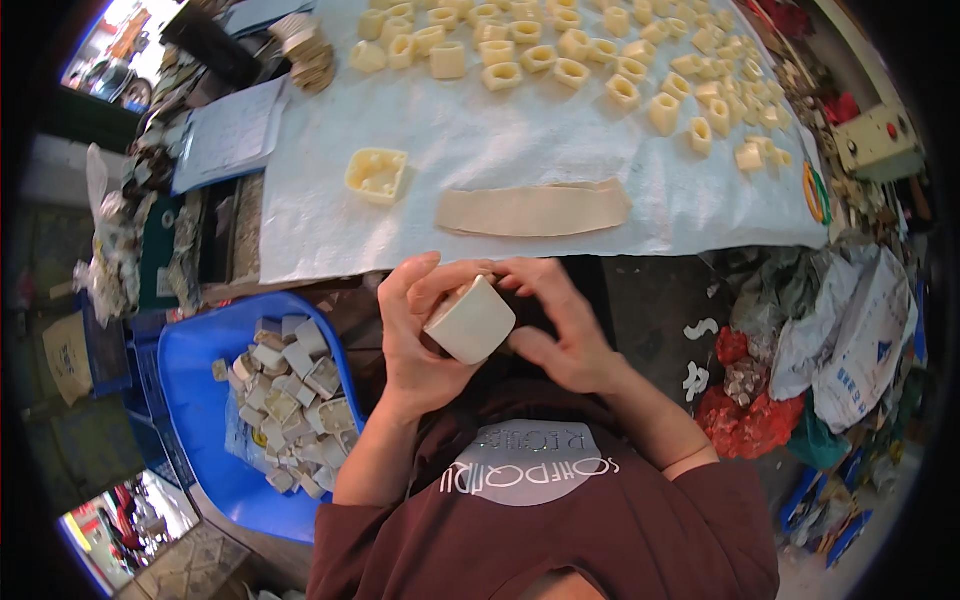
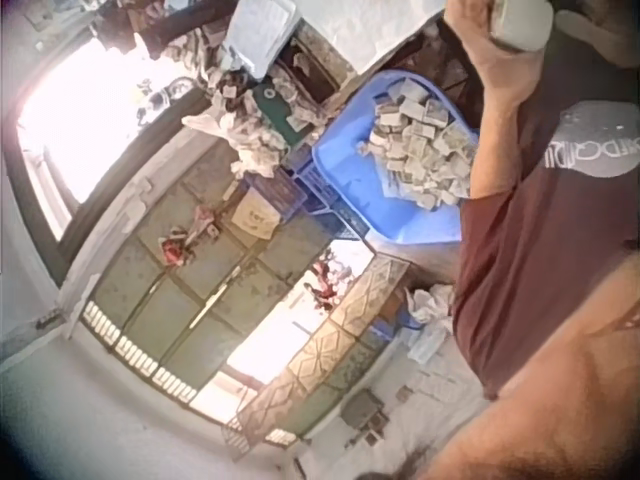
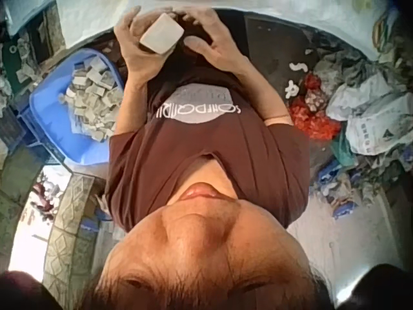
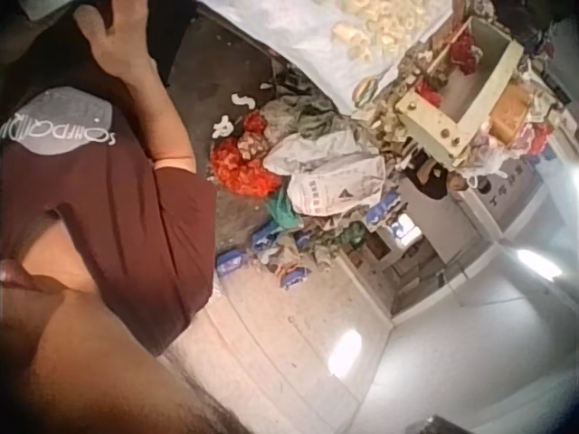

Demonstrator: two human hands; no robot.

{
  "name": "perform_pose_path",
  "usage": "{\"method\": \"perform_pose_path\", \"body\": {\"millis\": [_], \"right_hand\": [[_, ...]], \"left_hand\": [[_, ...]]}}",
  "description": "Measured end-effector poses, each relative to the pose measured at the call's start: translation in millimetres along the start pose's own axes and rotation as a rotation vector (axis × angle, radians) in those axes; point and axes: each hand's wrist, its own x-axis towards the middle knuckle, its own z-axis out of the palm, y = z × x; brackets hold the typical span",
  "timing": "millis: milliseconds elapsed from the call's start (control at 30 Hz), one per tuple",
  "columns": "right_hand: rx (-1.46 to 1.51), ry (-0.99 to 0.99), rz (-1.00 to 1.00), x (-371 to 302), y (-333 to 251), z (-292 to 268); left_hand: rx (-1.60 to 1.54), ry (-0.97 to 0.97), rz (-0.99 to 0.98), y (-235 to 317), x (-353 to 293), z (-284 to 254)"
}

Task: The person repeatedly picks up a small plastic mold and a flat plastic sheet, inserts the sheet into the mold, presses it to form a shape, and then removes the formed piece. They place the finished pieces on a table and the molds into a blue bin.

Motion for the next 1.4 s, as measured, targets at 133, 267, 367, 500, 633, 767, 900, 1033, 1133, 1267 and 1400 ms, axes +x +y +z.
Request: {"method": "perform_pose_path", "body": {"millis": [133,267,367,500,633,767,900,1033,1133,1267,1400], "right_hand": [[-0.029,0.223,-0.173,21.4,7.4,-14.0],[-0.342,0.100,-0.191,48.7,8.4,-29.4],[-0.528,0.027,-0.223,63.3,14.9,-34.5],[-0.705,-0.121,-0.261,74.8,11.5,-35.2],[-0.820,-0.217,-0.252,81.5,13.7,-39.0],[-0.833,-0.231,-0.264,81.7,20.9,-39.3],[-0.827,-0.176,-0.242,82.7,29.5,-41.2],[-0.846,-0.129,-0.240,86.6,27.5,-38.5],[-1.107,-0.199,-0.269,88.8,22.2,-32.0],[-1.323,-0.281,-0.341,87.5,11.8,-14.8],[-1.277,-0.267,-0.387,88.9,16.3,-14.2]], "left_hand": [[0.297,0.071,0.081,1.4,-14.3,-40.1],[0.804,0.293,-0.063,4.4,-46.7,-85.2],[1.144,0.404,-0.307,8.3,-88.5,-124.9],[1.421,0.544,-0.623,8.1,-168.8,-171.5],[1.589,0.533,-0.906,18.9,-193.8,-179.0],[1.764,0.572,-0.883,21.4,-172.3,-168.3],[1.591,0.535,-0.397,15.7,-107.5,-145.2],[1.133,0.316,-0.136,11.6,-35.2,-94.3],[0.958,0.201,-0.021,1.7,-6.0,-57.8],[0.865,0.054,0.075,-1.4,18.7,-20.9],[0.833,0.005,0.051,-8.2,20.4,-7.7]]}}
